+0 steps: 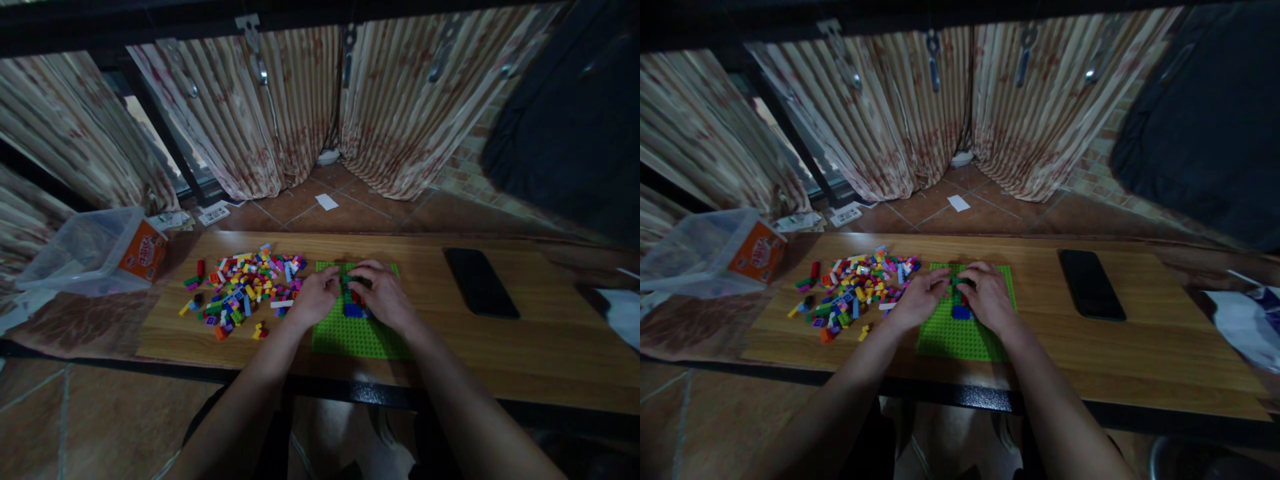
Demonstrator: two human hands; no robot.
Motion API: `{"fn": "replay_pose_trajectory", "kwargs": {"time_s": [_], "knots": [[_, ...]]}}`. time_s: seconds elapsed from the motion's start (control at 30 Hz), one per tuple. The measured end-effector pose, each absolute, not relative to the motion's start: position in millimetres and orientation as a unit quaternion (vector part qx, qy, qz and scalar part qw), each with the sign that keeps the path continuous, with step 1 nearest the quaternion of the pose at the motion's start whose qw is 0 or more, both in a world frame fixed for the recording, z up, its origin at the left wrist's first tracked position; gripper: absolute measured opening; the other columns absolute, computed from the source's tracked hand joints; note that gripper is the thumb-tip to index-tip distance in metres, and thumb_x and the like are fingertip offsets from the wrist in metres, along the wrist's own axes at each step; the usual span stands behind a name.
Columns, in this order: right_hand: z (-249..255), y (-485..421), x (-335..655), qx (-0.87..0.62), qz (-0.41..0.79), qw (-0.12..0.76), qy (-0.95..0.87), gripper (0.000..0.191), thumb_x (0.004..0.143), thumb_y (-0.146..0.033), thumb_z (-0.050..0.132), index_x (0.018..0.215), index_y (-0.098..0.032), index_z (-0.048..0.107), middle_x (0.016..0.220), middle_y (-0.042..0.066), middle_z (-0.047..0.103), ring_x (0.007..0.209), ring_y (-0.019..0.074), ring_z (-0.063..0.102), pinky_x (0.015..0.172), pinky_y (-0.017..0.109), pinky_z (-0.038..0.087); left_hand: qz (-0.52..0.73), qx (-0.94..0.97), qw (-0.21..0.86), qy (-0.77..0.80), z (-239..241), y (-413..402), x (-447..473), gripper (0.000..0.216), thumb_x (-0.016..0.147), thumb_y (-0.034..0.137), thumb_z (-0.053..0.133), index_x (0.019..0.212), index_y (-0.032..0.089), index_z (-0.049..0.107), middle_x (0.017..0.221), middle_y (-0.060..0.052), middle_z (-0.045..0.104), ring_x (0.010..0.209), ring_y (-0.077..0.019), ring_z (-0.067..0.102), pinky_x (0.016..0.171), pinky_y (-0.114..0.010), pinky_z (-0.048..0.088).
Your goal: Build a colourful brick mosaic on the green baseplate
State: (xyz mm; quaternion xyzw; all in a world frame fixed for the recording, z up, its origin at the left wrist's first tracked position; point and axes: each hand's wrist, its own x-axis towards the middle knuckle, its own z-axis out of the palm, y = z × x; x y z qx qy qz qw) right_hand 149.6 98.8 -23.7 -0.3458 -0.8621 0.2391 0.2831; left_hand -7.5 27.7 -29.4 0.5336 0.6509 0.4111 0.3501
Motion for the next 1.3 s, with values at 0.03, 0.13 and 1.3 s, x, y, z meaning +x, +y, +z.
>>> {"fn": "replay_pose_trajectory", "kwargs": {"time_s": [0.03, 0.13, 1.3], "knots": [[-24, 99, 149, -0.346, 0.236, 0.279, -0.864, 0.015, 0.083, -0.025, 0.062, 0.093, -0.024, 0.073, 0.103, 0.008, 0.064, 0.104, 0.0261, 0.057, 0.094, 0.045, 0.043, 0.410, 0.533, 0.354, 0.650, -29, 28, -7, 0.043, 0.087, 0.022, 0.046, 0.128, 0.012, 0.056, 0.093, -0.008, 0.072, 0.082, -0.0191, 0.067, 0.084, -0.032, 0.053], [-25, 100, 147, -0.348, 0.236, 0.274, -0.865, 0.015, 0.084, -0.024, 0.062, 0.094, -0.023, 0.072, 0.103, 0.008, 0.064, 0.103, 0.0256, 0.057, 0.093, 0.044, 0.044, 0.406, 0.533, 0.358, 0.650, -30, 27, -6, 0.045, 0.088, 0.024, 0.045, 0.129, 0.010, 0.054, 0.089, -0.008, 0.072, 0.078, -0.0187, 0.067, 0.082, -0.032, 0.053], [-17, 100, 151, -0.313, 0.288, 0.239, -0.873, 0.024, 0.079, -0.016, 0.063, 0.102, -0.022, 0.070, 0.099, 0.006, 0.069, 0.098, 0.0235, 0.059, 0.089, 0.042, 0.046, 0.321, 0.558, 0.260, 0.720, -20, 25, 6, 0.016, 0.082, 0.016, 0.056, 0.089, 0.018, 0.070, 0.091, -0.003, 0.074, 0.088, -0.0166, 0.067, 0.081, -0.027, 0.051]]}}
